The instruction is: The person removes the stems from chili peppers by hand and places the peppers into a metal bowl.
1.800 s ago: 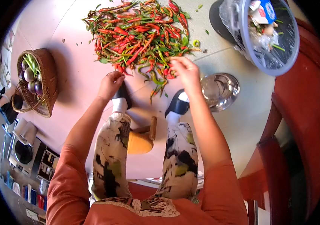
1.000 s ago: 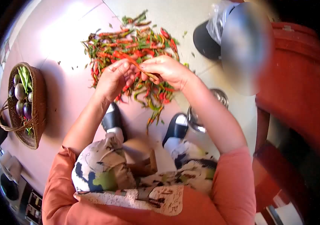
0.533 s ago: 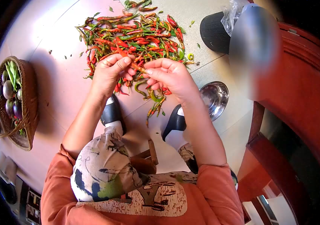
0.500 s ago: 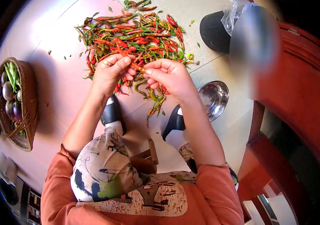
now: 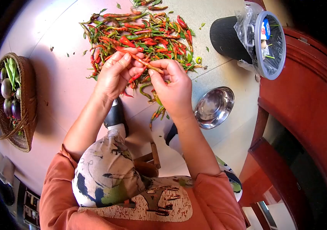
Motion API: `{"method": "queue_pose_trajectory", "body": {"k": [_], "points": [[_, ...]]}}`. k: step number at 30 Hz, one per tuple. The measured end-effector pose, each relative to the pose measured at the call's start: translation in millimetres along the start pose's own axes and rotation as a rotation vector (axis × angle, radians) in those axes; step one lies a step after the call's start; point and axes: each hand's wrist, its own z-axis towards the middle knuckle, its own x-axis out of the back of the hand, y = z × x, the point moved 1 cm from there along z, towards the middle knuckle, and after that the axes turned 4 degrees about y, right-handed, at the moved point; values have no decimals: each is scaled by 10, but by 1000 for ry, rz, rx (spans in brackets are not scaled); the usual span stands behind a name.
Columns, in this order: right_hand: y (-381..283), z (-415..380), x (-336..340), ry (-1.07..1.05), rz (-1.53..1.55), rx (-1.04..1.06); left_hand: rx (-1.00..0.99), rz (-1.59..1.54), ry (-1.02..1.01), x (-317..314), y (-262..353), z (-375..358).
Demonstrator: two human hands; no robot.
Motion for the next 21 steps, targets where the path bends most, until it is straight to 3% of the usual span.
{"method": "queue_pose_trajectory", "body": {"k": [2,6,8,9,11,15,21], "points": [[-25,-8,-71,39,154,36,3,-18,-8,4,-2,-1],[59,18,-105,88,124,52,11,-28,-22,-67,25,-16],[99,47,-61,95,-148,273,20,12,-27,-51,0,-20],[61,56,-46,93,-150,273,29,55,-31,-53,-7,-26],[-74,62,-38,129,-369,565,32,39,-15,-60,-15,-47],[28,79,-93,122,-235,560,53,-31,-56,-63,9,-51],[-6,-35,-201,137,89,213,27,-70,-69,-64,35,-69]]}}
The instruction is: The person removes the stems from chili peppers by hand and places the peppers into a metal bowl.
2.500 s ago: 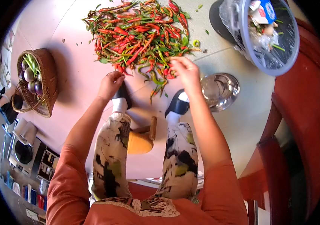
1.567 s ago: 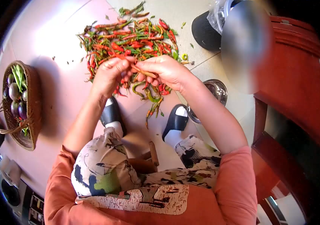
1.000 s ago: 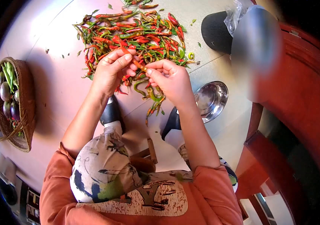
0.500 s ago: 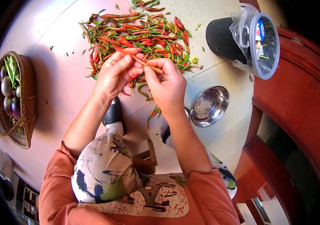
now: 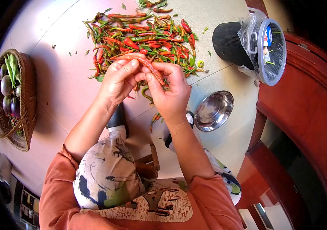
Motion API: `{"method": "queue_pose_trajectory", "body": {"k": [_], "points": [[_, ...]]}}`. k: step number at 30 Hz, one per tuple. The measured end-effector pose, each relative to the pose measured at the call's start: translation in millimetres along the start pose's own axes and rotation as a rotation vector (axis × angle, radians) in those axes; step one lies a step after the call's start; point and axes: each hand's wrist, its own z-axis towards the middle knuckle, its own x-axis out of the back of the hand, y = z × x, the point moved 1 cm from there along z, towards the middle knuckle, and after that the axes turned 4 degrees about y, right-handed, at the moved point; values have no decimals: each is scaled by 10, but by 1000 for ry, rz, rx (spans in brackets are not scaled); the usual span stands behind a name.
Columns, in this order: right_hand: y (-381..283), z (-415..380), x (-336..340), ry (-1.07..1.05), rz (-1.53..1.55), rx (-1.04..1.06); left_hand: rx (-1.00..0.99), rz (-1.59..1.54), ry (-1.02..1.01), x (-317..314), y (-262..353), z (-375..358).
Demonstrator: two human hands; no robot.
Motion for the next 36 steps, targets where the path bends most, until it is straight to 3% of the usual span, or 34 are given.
{"method": "queue_pose_trajectory", "body": {"k": [2,6,8,11,20,26,34,36], "points": [[77,4,30,-11,-142,170,-10,-15,-3,-5,15,-3],[58,-18,-6,-26,-113,172,-28,0,-33,-13,52,-16],[12,-23,-51,-18,105,-13,-30,-3,-36,-5,60,-16],[-3,-26,-87,28,212,-69,-64,21,-48,15,70,-15],[96,10,-49,-29,-111,56,-105,90,-10,6,79,-35],[87,-4,-59,-13,-84,-82,-114,168,83,16,80,-42],[188,1,-48,12,-115,-126,-313,479,100,-108,50,-73],[168,5,-54,12,-80,-111,-224,366,146,-77,19,-44]]}}
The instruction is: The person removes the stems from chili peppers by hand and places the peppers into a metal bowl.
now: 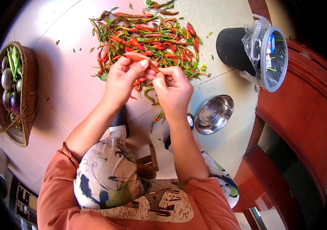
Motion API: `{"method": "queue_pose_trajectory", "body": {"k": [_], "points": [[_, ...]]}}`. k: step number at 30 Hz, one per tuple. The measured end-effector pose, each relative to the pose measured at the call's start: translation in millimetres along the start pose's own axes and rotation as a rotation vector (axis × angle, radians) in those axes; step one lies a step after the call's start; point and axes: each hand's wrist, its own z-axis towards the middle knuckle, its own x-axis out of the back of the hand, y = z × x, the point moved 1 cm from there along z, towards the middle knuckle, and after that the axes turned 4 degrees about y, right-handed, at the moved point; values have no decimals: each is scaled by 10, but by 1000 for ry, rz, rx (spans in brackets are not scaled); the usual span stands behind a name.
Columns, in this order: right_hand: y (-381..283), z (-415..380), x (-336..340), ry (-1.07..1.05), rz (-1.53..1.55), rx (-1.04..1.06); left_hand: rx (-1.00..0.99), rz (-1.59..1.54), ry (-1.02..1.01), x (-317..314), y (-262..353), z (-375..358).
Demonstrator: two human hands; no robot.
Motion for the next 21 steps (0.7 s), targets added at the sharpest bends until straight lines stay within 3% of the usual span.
{"method": "queue_pose_trajectory", "body": {"k": [3,5,9,19,21], "points": [[-62,-36,13,15,209,-179,202,-252,71,88,-74,60],[-3,-43,91,-82,720,-434,310,-459,111,192,-90,117],[39,-31,261,-151,933,-495,460,-709,-18,235,-95,84],[-2,35,234,-201,946,-573,514,-771,-104,169,3,54],[98,72,239,-226,888,-581,482,-314,-108,110,62,28]]}}
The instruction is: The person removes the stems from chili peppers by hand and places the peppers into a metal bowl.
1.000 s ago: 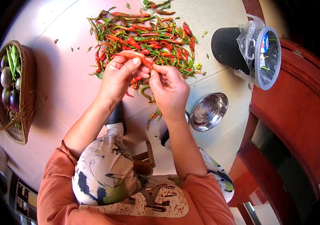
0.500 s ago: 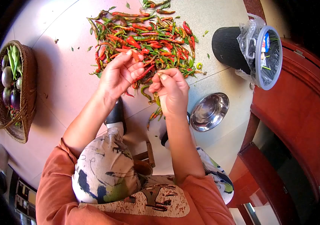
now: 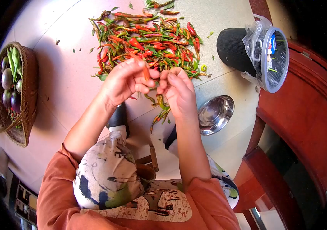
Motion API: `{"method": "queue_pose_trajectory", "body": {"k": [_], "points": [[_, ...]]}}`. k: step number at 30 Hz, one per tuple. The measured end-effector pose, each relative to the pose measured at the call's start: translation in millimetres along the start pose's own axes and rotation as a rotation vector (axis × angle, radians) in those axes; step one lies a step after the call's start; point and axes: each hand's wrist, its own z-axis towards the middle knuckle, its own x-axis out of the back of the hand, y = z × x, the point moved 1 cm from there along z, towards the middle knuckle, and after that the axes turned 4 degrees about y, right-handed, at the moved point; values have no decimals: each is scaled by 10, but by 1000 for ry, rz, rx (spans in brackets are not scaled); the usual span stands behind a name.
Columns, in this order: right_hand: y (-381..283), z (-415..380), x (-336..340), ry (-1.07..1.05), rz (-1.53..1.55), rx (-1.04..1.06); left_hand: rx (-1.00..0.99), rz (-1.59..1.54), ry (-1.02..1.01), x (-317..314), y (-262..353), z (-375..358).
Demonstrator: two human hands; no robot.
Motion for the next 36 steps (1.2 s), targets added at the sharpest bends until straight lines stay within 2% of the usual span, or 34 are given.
{"method": "queue_pose_trajectory", "body": {"k": [1,3,4,5,7,9,11,14,18,20,24,26,27,29,33,35,36], "points": [[-3,39,29,3,0,5,4,295,40,16,-26,9],[-25,104,33,61,-435,65,-5,713,108,6,-49,-9],[-34,111,-3,59,-538,98,-72,912,155,-38,-42,-33],[-24,116,-32,62,-540,100,-71,911,152,-40,-53,-26],[-5,123,-63,11,-738,171,-309,1229,167,-33,-75,-16],[-8,134,-48,23,-762,161,-371,1346,215,49,-127,45],[-25,131,-29,-2,-873,149,-799,1646,147,99,-129,53],[-22,102,24,-54,-926,102,-698,1778,156,3,-60,-49],[-21,-9,-24,-42,-1129,88,-760,1949,91,5,-103,-123],[41,-24,63,-112,-1220,249,-784,2004,47,4,-128,-169],[70,-142,-2,-74,-1178,239,-771,2048,95,39,-165,-230],[124,-157,7,-92,-967,248,-750,2057,71,33,-181,-276],[146,-176,-2,-93,-964,249,-750,2060,71,15,-182,-305],[170,-210,-12,-117,-872,224,-639,2085,56,-38,-189,-349],[88,-334,-1,-120,-1046,244,-594,2151,72,-178,-207,-470],[65,-412,31,-70,-1085,184,-580,2217,0,-136,-334,-424],[108,-423,95,-74,-1094,222,-582,2218,-21,-137,-383,-415]]}}
